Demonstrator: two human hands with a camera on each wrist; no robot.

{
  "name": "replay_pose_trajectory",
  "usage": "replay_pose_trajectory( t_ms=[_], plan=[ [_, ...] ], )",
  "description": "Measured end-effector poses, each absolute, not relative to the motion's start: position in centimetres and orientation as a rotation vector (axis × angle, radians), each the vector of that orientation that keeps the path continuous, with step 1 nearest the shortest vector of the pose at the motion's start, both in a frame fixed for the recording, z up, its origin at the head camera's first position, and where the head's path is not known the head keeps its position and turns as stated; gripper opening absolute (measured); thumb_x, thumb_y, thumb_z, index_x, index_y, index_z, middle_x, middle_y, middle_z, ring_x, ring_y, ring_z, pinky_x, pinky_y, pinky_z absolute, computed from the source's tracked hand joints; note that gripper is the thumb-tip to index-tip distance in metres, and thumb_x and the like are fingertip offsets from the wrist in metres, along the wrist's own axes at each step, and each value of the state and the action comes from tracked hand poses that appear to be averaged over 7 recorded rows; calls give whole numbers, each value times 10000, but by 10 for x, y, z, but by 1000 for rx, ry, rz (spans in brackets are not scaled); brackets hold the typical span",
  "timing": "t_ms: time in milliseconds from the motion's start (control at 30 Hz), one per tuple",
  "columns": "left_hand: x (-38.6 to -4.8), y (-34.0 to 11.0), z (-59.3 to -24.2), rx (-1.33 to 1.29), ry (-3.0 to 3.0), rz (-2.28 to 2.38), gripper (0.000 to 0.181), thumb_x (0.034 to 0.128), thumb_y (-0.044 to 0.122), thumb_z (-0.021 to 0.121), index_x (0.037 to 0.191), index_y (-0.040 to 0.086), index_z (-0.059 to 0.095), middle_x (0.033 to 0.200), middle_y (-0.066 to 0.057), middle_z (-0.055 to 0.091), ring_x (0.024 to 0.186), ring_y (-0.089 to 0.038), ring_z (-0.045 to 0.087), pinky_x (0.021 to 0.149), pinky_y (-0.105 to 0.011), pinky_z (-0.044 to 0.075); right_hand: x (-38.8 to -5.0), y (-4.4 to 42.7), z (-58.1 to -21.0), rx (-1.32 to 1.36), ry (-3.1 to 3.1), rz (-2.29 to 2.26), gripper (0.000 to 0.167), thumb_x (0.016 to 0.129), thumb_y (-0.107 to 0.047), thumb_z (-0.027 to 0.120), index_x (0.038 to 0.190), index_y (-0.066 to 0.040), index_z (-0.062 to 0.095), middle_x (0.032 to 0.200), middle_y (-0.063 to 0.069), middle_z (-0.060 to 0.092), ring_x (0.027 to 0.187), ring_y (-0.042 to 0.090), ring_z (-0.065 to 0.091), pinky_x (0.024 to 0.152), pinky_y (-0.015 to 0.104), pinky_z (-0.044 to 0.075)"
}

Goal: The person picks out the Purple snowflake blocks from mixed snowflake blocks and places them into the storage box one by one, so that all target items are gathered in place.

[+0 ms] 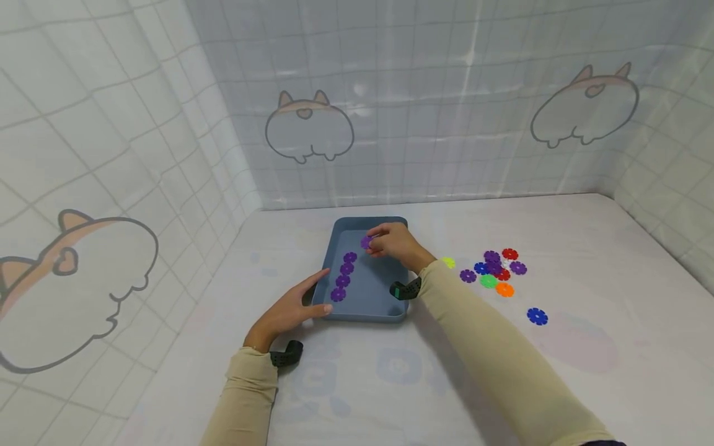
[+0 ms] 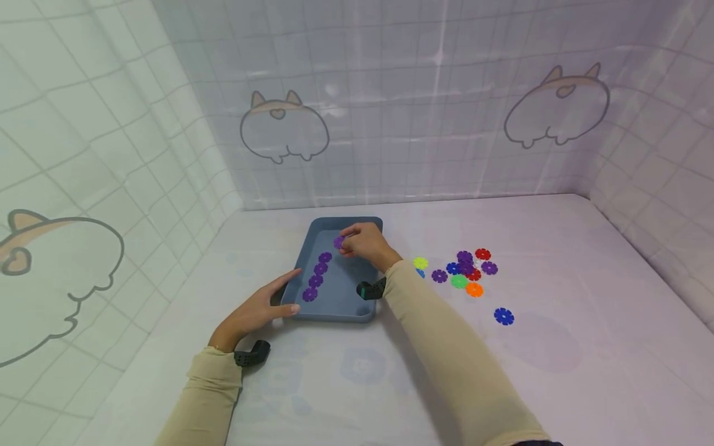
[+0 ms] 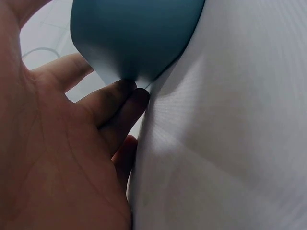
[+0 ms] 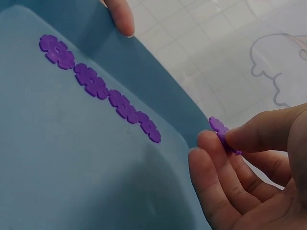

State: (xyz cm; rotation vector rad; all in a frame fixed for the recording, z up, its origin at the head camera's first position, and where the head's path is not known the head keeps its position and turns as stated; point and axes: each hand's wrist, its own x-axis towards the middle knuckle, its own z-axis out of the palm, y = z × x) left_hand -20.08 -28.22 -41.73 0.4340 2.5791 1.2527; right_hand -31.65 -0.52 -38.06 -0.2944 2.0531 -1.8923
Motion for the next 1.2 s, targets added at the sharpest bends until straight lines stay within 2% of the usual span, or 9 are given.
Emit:
replay_pose_trajectory(
  t_ms=[267, 533, 800, 1000, 1200],
  plan=[
    [-199, -282, -417, 408, 2555, 1283, 838, 900, 466, 721, 1596, 331, 275, 1644, -19, 220, 1510, -303, 155, 1157, -643, 157, -320, -10, -385, -276, 2112, -1863, 286, 949, 9, 608, 1228, 53, 653, 1032, 196, 709, 976, 349, 700, 855, 438, 576],
    [-200, -282, -415, 425, 2566, 1271, 838, 909, 449, 712, 1604, 289, 272, 1646, -57, 222, 1508, -330, 158, 1158, -642, 158, -321, -12, -387, -253, 2137, -1854, 271, 958, 15, 599, 1218, 62, 658, 1032, 197, 703, 863, 243, 710, 832, 401, 585],
    [-200, -280, -414, 452, 2552, 1286, 842, 917, 375, 717, 1611, 228, 262, 1645, -101, 217, 1503, -367, 156, 1147, -664, 156, -320, -15, -388, -246, 2138, -1820, 303, 930, 45, 601, 1227, 81, 648, 1053, 217, 694, 935, 328, 705, 831, 403, 585],
    [-200, -281, -414, 462, 2559, 1277, 832, 924, 371, 710, 1610, 222, 264, 1645, -95, 219, 1504, -363, 156, 1147, -662, 161, -325, -22, -395, -216, 2184, -1779, 305, 898, 53, 612, 1197, 77, 668, 1001, 205, 711, 884, 292, 718, 740, 328, 598],
    [-202, -282, -417, 469, 2566, 1265, 836, 920, 426, 703, 1609, 247, 265, 1646, -78, 221, 1505, -355, 154, 1149, -659, 159, -328, -28, -404, -192, 2200, -1789, 305, 903, 50, 601, 1198, 62, 675, 1014, 182, 707, 853, 254, 711, 736, 317, 596]
  ],
)
